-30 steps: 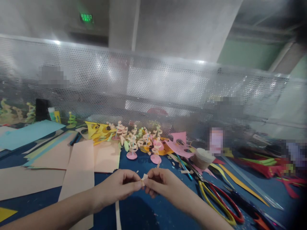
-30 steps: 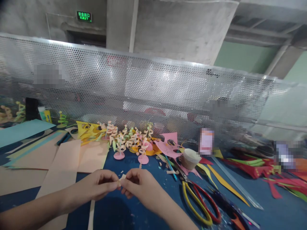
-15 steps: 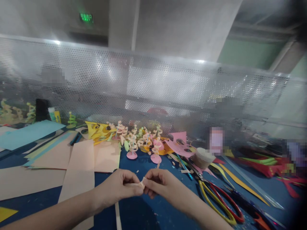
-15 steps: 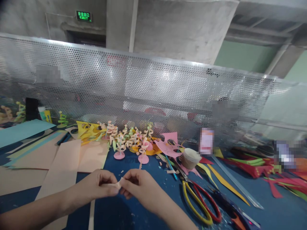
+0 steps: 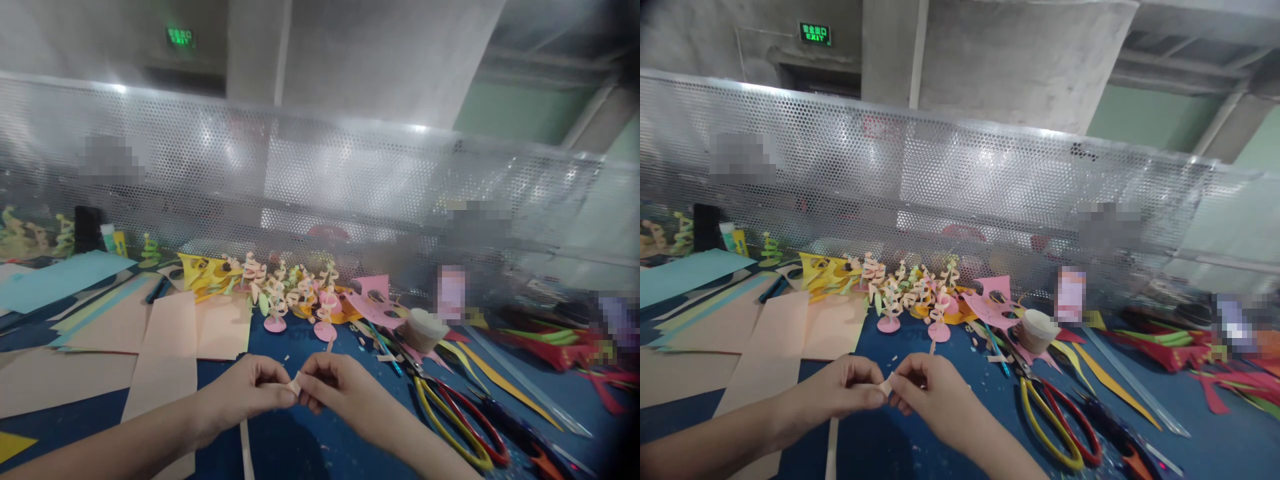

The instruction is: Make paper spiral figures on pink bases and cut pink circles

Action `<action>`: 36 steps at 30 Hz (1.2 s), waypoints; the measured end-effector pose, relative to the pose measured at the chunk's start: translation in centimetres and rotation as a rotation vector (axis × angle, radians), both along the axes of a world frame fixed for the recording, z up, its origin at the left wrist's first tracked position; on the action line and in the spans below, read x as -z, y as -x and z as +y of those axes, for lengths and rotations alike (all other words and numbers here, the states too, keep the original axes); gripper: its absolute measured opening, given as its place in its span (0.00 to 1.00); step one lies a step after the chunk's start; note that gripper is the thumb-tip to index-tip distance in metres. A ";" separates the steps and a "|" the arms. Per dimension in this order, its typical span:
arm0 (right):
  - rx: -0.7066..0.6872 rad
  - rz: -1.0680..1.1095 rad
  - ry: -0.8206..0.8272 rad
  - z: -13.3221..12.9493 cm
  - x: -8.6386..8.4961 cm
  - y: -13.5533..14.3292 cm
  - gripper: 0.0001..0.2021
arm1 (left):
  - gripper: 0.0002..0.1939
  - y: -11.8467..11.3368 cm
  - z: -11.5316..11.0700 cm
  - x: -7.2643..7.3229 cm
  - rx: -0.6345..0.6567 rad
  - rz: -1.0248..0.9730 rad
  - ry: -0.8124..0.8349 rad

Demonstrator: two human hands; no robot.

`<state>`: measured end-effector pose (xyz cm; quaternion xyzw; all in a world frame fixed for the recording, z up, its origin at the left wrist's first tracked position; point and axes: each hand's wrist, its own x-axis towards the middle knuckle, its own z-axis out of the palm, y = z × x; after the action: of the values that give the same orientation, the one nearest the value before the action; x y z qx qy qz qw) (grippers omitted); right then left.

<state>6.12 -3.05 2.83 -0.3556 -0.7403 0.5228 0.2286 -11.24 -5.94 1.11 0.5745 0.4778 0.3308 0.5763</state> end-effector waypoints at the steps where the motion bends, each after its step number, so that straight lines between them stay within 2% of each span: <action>1: -0.003 -0.001 -0.009 0.0 -0.1 0.0 0.08 | 0.18 0.0 0.0 0.0 0.003 0.011 -0.004; 7: 0.009 -0.031 -0.082 0.0 -0.3 0.1 0.07 | 0.17 0.1 0.0 0.5 0.012 0.037 -0.066; 12: 0.067 -0.113 -0.255 -0.4 -0.3 0.3 0.07 | 0.09 -0.1 0.0 0.2 -0.014 0.025 -0.102; 15: 0.140 -0.131 -0.336 -0.6 -0.3 0.5 0.07 | 0.08 -0.2 -0.1 0.0 -0.030 0.013 -0.152; 17: 0.159 -0.103 -0.331 -0.6 -0.3 0.5 0.08 | 0.10 -0.2 -0.1 -0.1 -0.030 0.050 -0.210; 23: 0.111 0.048 -0.182 0.1 0.0 0.4 0.06 | 0.13 -0.1 -0.2 -0.1 -0.019 0.162 -0.281; 30: 0.146 0.076 -0.302 -0.3 0.4 0.8 0.04 | 0.11 -0.2 -0.5 -0.4 -0.036 0.200 -0.262; 36: 0.141 0.061 -0.268 -0.2 0.4 0.8 0.05 | 0.13 -0.2 -0.4 -0.5 -0.031 0.150 -0.252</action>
<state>5.33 -3.27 2.48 -0.3570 -0.7694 0.4124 0.3324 -11.09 -6.34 1.65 0.6581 0.4830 0.3531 0.4572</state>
